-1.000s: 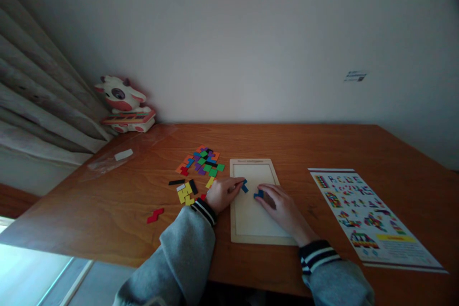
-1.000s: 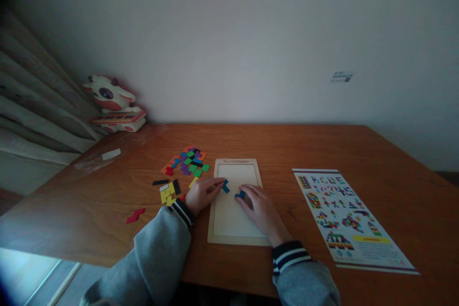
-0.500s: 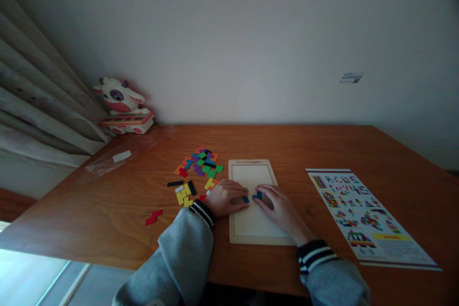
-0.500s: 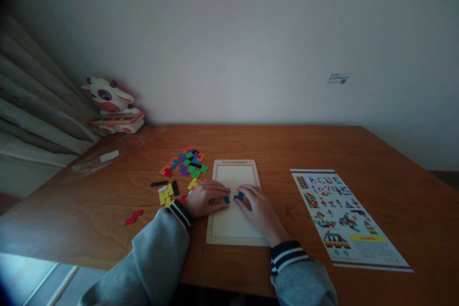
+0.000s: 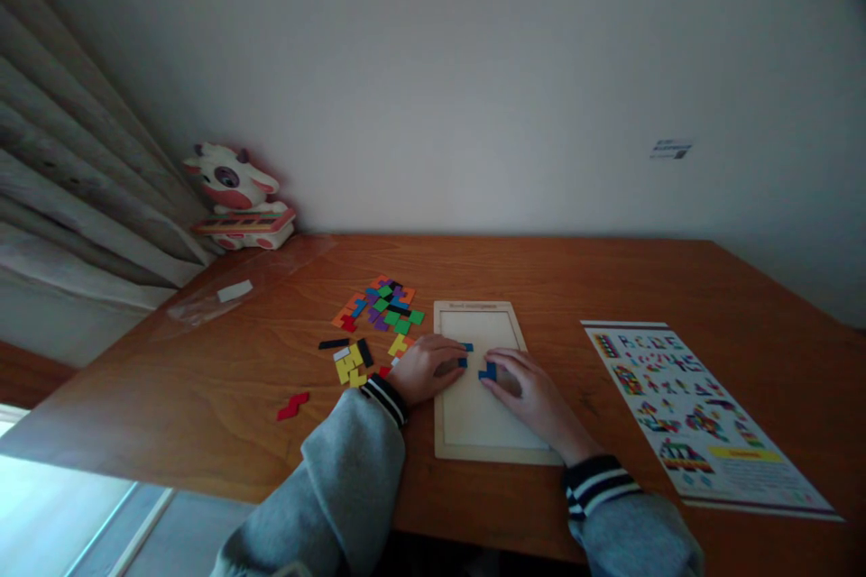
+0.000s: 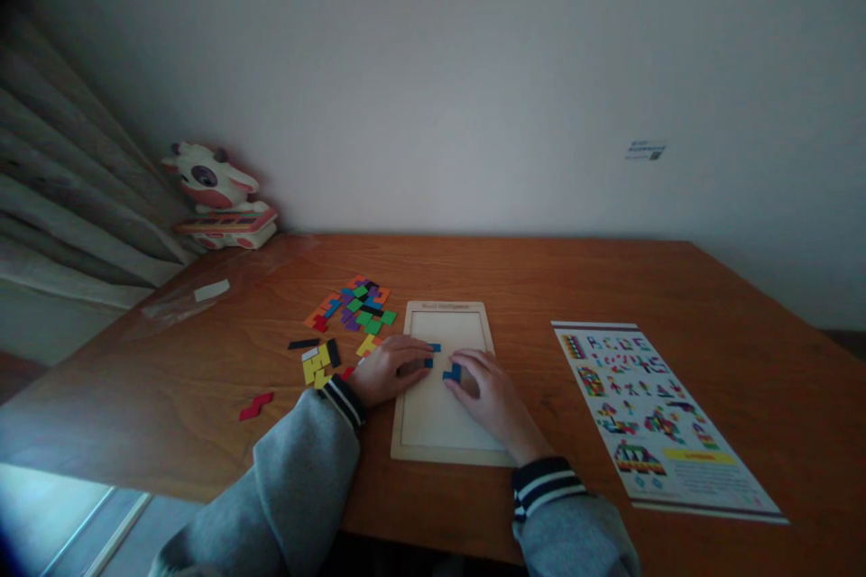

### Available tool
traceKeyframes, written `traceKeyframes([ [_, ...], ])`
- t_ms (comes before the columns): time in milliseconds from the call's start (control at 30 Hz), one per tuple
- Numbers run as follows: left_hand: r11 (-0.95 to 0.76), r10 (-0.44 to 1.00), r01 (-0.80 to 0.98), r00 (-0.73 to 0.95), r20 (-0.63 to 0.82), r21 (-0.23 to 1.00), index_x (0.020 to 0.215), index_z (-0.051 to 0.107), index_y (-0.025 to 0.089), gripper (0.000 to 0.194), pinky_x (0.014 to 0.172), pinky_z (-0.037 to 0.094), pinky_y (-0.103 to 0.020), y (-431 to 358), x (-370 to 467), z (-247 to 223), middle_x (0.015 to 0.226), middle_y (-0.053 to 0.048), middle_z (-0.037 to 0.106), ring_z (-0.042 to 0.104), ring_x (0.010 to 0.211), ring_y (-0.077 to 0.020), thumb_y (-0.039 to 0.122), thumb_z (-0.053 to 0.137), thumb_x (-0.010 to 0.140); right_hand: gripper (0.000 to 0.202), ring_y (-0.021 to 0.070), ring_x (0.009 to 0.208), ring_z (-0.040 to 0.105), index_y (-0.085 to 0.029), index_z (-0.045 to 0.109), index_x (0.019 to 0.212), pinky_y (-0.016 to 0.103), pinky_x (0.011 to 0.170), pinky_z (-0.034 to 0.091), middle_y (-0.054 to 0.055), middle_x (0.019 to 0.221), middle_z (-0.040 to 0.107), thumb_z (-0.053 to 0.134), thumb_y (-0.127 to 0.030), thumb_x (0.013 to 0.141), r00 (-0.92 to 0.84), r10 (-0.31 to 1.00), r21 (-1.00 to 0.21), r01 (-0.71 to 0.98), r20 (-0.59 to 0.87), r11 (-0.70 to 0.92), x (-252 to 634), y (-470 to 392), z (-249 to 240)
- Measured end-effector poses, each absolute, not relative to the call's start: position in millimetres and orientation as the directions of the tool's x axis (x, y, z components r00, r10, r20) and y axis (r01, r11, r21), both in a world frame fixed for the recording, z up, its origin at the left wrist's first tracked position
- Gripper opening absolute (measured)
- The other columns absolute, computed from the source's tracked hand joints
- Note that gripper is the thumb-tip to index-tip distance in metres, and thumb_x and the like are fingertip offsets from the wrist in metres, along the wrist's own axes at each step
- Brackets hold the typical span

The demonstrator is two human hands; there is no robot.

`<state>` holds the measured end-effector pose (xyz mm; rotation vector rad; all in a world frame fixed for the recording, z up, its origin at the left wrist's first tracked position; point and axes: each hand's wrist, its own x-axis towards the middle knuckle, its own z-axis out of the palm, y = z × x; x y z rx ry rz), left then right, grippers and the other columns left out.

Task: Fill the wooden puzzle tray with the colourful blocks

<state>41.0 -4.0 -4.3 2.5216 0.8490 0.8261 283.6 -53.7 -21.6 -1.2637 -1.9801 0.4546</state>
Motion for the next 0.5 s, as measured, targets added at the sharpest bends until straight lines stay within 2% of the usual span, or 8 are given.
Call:
traceKeyframes([
  [167, -0.747, 0.651, 0.448, 0.644, 0.402, 0.492, 0.109, 0.070, 0.021, 0.020, 0.109, 0.044, -0.043, -5, 43, -8, 0.121, -0.007, 0.071, 0.065, 0.116, -0.0204, 0.030, 0.059, 0.095, 0.025, 0.0247, 0.107, 0.066, -0.025, 0.071, 0.110, 0.043, 0.098, 0.054, 0.008, 0.113, 0.072, 0.067, -0.035, 0.087, -0.264, 0.892, -0.654, 0.608, 0.368, 0.450, 287, -52, -23],
  [267, -0.737, 0.672, 0.468, 0.582, 0.458, 0.487, 0.106, 0.072, 0.021, 0.019, 0.104, 0.049, -0.039, -4, 43, -8, 0.117, -0.007, 0.072, 0.066, 0.113, -0.0207, 0.029, 0.060, 0.094, 0.026, 0.0248, 0.108, 0.067, -0.025, 0.072, 0.110, 0.043, 0.098, 0.054, 0.008, 0.115, 0.072, 0.069, -0.036, 0.086, -0.277, 0.896, -0.672, 0.593, 0.347, 0.444, 289, -52, -21],
  [367, -0.642, 0.753, 0.599, 0.376, 0.539, 0.478, 0.104, 0.072, 0.020, 0.019, 0.095, 0.054, -0.037, 4, 29, -5, 0.112, -0.009, 0.073, 0.068, 0.103, -0.0208, 0.026, 0.057, 0.094, 0.025, 0.0249, 0.111, 0.066, -0.025, 0.072, 0.109, 0.044, 0.100, 0.053, 0.008, 0.120, 0.070, 0.065, -0.039, 0.089, -0.261, 0.905, -0.696, 0.578, 0.338, 0.426, 290, -54, -18],
  [500, -0.344, 0.837, 0.855, 0.091, 0.539, 0.389, 0.117, 0.068, 0.020, 0.028, 0.101, 0.050, -0.045, 19, -13, -2, 0.120, -0.010, 0.070, 0.063, 0.112, -0.0265, 0.018, 0.053, 0.092, 0.024, 0.0246, 0.107, 0.067, -0.025, 0.072, 0.104, 0.043, 0.094, 0.056, 0.009, 0.118, 0.069, 0.058, -0.041, 0.092, -0.197, 0.925, -0.736, 0.561, 0.325, 0.378, 288, -54, -15],
])
